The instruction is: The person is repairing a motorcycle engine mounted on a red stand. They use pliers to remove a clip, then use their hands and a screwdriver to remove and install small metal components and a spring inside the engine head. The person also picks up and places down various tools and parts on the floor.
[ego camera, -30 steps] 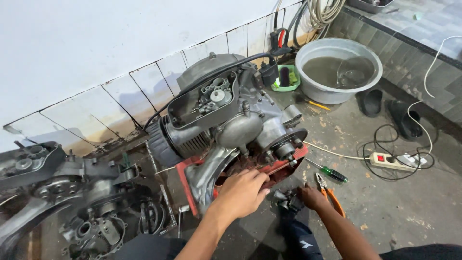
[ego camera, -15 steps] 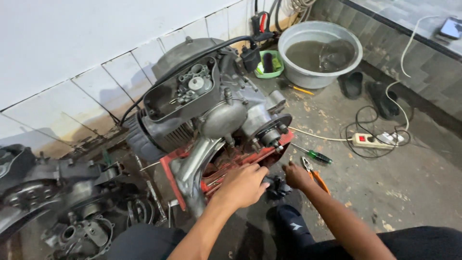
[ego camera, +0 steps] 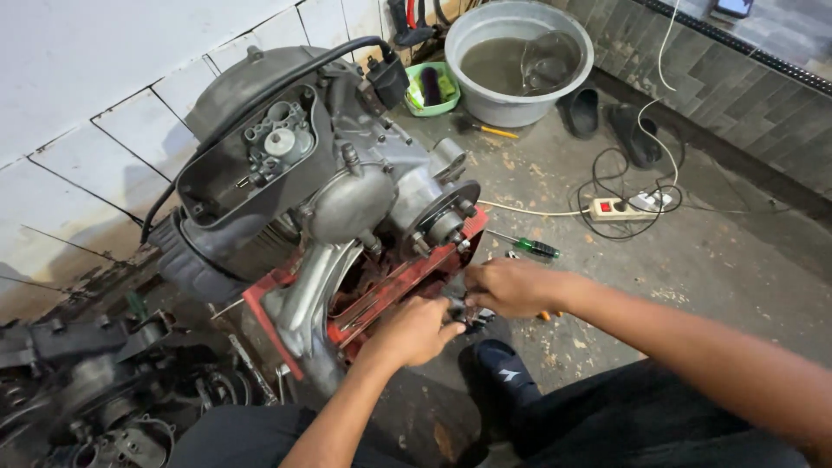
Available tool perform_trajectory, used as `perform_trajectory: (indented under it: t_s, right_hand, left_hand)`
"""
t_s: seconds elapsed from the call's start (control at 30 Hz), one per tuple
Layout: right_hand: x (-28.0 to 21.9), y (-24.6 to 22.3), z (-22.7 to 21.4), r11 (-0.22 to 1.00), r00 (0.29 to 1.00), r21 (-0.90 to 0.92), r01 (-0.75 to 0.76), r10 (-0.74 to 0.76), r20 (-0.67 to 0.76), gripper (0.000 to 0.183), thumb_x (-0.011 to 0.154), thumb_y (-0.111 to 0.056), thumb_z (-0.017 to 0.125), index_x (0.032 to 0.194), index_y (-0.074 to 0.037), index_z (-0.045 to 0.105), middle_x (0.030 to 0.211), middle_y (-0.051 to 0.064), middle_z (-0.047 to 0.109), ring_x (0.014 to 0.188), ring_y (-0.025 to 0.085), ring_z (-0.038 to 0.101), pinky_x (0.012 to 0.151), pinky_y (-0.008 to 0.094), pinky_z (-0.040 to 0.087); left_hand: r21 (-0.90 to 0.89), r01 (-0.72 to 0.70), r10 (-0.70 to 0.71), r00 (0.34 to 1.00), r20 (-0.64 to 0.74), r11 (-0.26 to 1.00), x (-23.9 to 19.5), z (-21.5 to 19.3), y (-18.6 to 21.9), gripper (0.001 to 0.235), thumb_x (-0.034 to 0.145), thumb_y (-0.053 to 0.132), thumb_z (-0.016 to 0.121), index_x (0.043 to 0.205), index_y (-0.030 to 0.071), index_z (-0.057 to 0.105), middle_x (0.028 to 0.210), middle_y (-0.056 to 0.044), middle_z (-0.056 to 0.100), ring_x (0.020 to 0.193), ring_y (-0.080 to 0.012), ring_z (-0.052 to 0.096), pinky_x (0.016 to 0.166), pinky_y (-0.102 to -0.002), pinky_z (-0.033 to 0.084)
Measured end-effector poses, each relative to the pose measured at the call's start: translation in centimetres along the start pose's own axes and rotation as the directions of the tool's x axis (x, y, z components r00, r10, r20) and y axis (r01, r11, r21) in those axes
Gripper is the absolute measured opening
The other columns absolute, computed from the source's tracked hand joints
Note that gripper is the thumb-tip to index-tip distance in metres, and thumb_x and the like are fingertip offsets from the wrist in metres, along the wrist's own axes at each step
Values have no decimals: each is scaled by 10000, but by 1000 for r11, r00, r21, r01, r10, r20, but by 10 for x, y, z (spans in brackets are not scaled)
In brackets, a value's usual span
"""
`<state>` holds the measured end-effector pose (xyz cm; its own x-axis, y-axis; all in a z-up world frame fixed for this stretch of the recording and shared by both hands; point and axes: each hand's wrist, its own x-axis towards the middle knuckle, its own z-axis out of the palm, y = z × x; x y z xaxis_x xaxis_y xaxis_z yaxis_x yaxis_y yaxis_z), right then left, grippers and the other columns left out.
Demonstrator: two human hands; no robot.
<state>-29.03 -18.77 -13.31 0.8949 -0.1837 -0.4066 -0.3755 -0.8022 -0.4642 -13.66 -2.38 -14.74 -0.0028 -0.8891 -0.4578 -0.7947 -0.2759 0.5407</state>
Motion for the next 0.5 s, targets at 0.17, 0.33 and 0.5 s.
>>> perform_trajectory:
  t_s: [0.17,0.33,0.5]
  right_hand:
    - [-31,-22,-22,991,988,135,-7,28,-154,295,961,-304,584,1058,-34,650,908,259,750,940,499,707,782,581,558]
    - [-35,-18,-24,971,980,228,-72,112,-166,284,970,-303,570,1090,-60,657,858,241,754,912,474,716,771,563,555]
    - [-40,-25,-16,942,998,328,-64,66,6,382,967,-390,596,1159,-77,700,941,222,781,921,394,757,832,497,584]
  left_hand:
    - [-144,-60,47,995,-92,988,-10,-5,16,305,982,262,569,1195,109,724,1033,-151,766,1075,-370,714,899,-504,574]
    - [-235,-125,51,953,-298,964,-6,12,-1,189,956,200,612,1037,151,775,805,-86,786,887,-310,770,789,-437,600]
    - [-482,-169,-90,879,-468,860,0,27,-3,148,937,197,658,1008,175,786,719,-51,758,786,-213,750,752,-359,583]
